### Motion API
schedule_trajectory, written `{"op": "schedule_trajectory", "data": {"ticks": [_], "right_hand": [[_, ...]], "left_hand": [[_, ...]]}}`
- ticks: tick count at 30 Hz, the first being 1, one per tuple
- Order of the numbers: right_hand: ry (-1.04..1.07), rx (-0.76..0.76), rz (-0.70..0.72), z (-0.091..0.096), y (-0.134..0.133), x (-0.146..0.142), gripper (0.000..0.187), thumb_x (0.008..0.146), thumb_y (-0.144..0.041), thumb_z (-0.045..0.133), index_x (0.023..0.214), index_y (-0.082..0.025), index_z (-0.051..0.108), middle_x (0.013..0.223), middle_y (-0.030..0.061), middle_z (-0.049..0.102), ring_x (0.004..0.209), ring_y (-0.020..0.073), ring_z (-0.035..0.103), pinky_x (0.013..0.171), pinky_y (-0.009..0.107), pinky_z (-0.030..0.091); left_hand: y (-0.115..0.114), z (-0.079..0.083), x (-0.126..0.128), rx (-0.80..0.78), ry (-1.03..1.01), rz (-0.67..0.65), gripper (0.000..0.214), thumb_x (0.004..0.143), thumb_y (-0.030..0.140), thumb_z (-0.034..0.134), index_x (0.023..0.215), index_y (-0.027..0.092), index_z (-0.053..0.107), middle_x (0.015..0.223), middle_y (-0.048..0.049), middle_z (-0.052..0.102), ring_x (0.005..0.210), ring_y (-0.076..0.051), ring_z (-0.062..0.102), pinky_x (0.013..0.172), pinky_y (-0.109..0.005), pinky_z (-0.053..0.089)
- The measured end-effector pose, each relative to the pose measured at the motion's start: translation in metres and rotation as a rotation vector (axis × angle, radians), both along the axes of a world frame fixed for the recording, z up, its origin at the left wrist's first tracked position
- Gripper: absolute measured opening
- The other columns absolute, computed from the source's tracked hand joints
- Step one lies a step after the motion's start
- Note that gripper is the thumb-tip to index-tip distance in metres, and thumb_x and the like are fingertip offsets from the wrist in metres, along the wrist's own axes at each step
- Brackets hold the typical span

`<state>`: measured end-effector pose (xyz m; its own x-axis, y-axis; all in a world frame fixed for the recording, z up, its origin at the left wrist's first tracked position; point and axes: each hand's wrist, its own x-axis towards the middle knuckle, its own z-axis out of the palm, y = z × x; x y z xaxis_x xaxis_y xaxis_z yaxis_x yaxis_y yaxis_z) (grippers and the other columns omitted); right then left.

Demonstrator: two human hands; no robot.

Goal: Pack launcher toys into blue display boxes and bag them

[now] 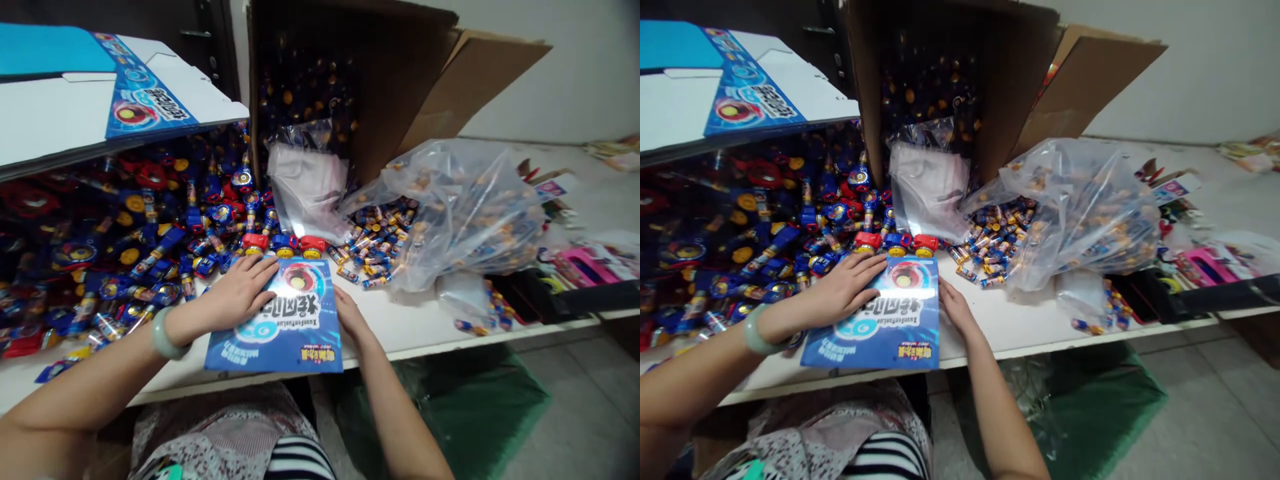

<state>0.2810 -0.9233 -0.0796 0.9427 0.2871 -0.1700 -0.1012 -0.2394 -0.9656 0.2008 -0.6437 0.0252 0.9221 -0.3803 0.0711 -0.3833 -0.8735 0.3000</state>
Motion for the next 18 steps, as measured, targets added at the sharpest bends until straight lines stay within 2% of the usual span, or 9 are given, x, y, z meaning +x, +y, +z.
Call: {"op": "schedule_trajectory", "data": {"ticks": [2, 3, 5, 7, 9, 11, 13, 15, 18], "right_hand": [[-0.112, -0.193, 0.007, 0.017, -0.006, 0.028, 0.054, 0.085, -0.065, 0.054, 0.102, -0.020, 0.077, 0.102, 0.0091, 0.079, 0.094, 0.0260, 0.073, 0.082, 0.040, 0.060], [-0.169, -0.282, -0.009, 0.026, -0.005, 0.050, 0.054, 0.089, -0.062, 0.049, 0.103, -0.018, 0.077, 0.103, 0.0105, 0.078, 0.097, 0.0252, 0.073, 0.087, 0.039, 0.059], [-0.246, -0.395, -0.073, 0.041, 0.008, 0.100, 0.049, 0.097, -0.051, 0.043, 0.114, -0.016, 0.073, 0.117, 0.0118, 0.075, 0.114, 0.0227, 0.067, 0.102, 0.036, 0.051], [-0.263, -0.524, -0.071, 0.050, 0.031, 0.151, 0.038, 0.096, -0.038, 0.051, 0.119, -0.015, 0.071, 0.130, 0.0131, 0.069, 0.127, 0.0223, 0.061, 0.111, 0.034, 0.043], [-0.213, -0.662, -0.037, 0.051, 0.056, 0.188, 0.029, 0.089, -0.030, 0.065, 0.109, -0.011, 0.074, 0.127, 0.0177, 0.070, 0.128, 0.0267, 0.060, 0.111, 0.037, 0.042], [-0.152, -0.767, -0.008, 0.046, 0.074, 0.206, 0.025, 0.086, -0.031, 0.072, 0.101, -0.010, 0.074, 0.119, 0.0168, 0.073, 0.121, 0.0270, 0.065, 0.108, 0.043, 0.046], [-0.137, -0.817, -0.004, 0.039, 0.081, 0.210, 0.021, 0.087, -0.030, 0.072, 0.098, -0.012, 0.073, 0.114, 0.0125, 0.074, 0.115, 0.0241, 0.067, 0.105, 0.044, 0.049], [-0.177, -0.815, -0.035, 0.033, 0.077, 0.208, 0.013, 0.087, -0.023, 0.069, 0.096, -0.015, 0.074, 0.115, 0.0119, 0.074, 0.117, 0.0241, 0.066, 0.105, 0.039, 0.047], [-0.281, -0.722, -0.129, 0.033, 0.065, 0.207, 0.020, 0.087, -0.018, 0.061, 0.102, -0.016, 0.075, 0.121, 0.0140, 0.073, 0.123, 0.0253, 0.063, 0.105, 0.031, 0.044]], "left_hand": [[0.003, -0.003, -0.007, 0.013, -0.001, 0.018, 0.058, 0.103, 0.048, 0.036, 0.152, 0.018, 0.042, 0.160, -0.0105, 0.040, 0.144, -0.035, 0.037, 0.120, -0.057, 0.033], [0.003, -0.004, -0.008, 0.021, 0.002, 0.023, 0.058, 0.103, 0.048, 0.036, 0.152, 0.018, 0.042, 0.160, -0.0103, 0.039, 0.144, -0.035, 0.037, 0.120, -0.057, 0.033], [0.001, -0.002, -0.006, 0.043, 0.014, 0.020, 0.059, 0.103, 0.049, 0.035, 0.152, 0.017, 0.042, 0.161, -0.0101, 0.039, 0.144, -0.036, 0.037, 0.120, -0.058, 0.034], [-0.004, 0.001, -0.001, 0.070, 0.029, 0.011, 0.060, 0.104, 0.050, 0.034, 0.152, 0.016, 0.043, 0.160, -0.0100, 0.040, 0.143, -0.037, 0.039, 0.119, -0.058, 0.035], [-0.006, 0.003, 0.004, 0.095, 0.030, 0.007, 0.059, 0.104, 0.050, 0.034, 0.151, 0.016, 0.044, 0.160, -0.0095, 0.041, 0.142, -0.036, 0.040, 0.119, -0.057, 0.036], [-0.006, 0.004, 0.005, 0.113, 0.015, 0.011, 0.057, 0.104, 0.048, 0.034, 0.151, 0.017, 0.044, 0.159, -0.0085, 0.042, 0.142, -0.035, 0.040, 0.119, -0.056, 0.036], [-0.004, 0.000, 0.003, 0.125, -0.012, 0.025, 0.056, 0.104, 0.048, 0.035, 0.151, 0.018, 0.045, 0.158, -0.0078, 0.044, 0.141, -0.035, 0.041, 0.118, -0.057, 0.037], [-0.002, -0.004, 0.002, 0.131, -0.042, 0.050, 0.056, 0.104, 0.048, 0.037, 0.150, 0.018, 0.046, 0.157, -0.0084, 0.045, 0.139, -0.036, 0.042, 0.116, -0.059, 0.037], [-0.003, -0.009, 0.002, 0.122, -0.063, 0.059, 0.057, 0.103, 0.049, 0.038, 0.150, 0.017, 0.046, 0.156, -0.0099, 0.046, 0.137, -0.038, 0.042, 0.115, -0.062, 0.036]]}}
